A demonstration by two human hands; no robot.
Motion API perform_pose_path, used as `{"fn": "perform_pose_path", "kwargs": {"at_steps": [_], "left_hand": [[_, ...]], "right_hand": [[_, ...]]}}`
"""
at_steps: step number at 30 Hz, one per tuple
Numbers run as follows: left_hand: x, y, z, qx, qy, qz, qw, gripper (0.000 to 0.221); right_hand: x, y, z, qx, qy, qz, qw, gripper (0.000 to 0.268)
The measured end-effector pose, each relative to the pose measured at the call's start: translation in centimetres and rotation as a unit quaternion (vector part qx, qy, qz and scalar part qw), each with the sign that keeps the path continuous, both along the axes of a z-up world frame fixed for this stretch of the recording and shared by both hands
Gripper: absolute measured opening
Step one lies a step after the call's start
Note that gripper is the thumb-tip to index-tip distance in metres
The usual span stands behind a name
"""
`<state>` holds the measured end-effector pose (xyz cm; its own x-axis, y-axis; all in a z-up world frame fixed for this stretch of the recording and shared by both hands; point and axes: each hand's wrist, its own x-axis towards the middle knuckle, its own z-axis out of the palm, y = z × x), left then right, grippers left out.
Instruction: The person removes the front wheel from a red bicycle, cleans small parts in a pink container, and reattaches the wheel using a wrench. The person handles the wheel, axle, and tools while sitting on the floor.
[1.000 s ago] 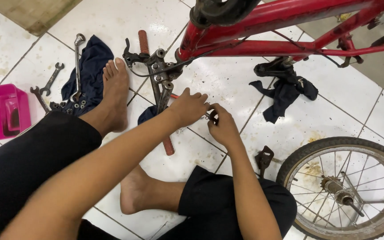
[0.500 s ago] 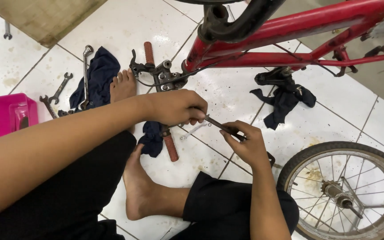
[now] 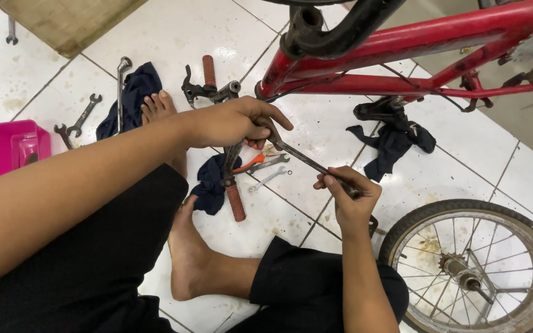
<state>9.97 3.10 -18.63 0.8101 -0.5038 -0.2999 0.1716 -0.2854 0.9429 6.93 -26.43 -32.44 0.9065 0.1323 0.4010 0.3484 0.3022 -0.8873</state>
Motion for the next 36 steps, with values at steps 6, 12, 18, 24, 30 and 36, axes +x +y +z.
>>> {"fn": "perform_pose_path", "kwargs": {"at_steps": [6, 12, 18, 24, 30, 36], "left_hand": [[0.7, -0.1, -1.5, -0.014, 0.027, 0.018, 0.999, 0.036], [1.1, 0.3, -2.4, -0.022, 0.037, 0.03, 0.999, 0.033], [1.4, -0.2, -1.9, -0.018, 0.047, 0.037, 0.998, 0.032], [1.3, 0.4, -0.1, 0.013, 0.046, -0.001, 0.999, 0.035], [1.0, -0.4, 0.9, -0.045, 0.074, 0.022, 0.996, 0.033], [1.0, -1.4, 3.1, 0.058, -0.069, -0.064, 0.994, 0.045]], "right_hand": [[0.2, -0.5, -0.5, 0.021, -0.003, -0.007, 1.0, 0.014], [0.1, -0.4, -0.7, 0.021, -0.022, -0.017, 0.999, 0.02], [-0.2, -0.3, -0.6, 0.015, -0.023, -0.027, 0.999, 0.02], [-0.1, 0.1, 1.2, 0.004, -0.006, -0.008, 1.0, 0.011], [0.5, -0.9, 0.4, -0.038, -0.003, -0.034, 0.999, 0.009], [0.7, -0.5, 2.1, -0.178, -0.084, -0.085, 0.977, 0.017]]}}
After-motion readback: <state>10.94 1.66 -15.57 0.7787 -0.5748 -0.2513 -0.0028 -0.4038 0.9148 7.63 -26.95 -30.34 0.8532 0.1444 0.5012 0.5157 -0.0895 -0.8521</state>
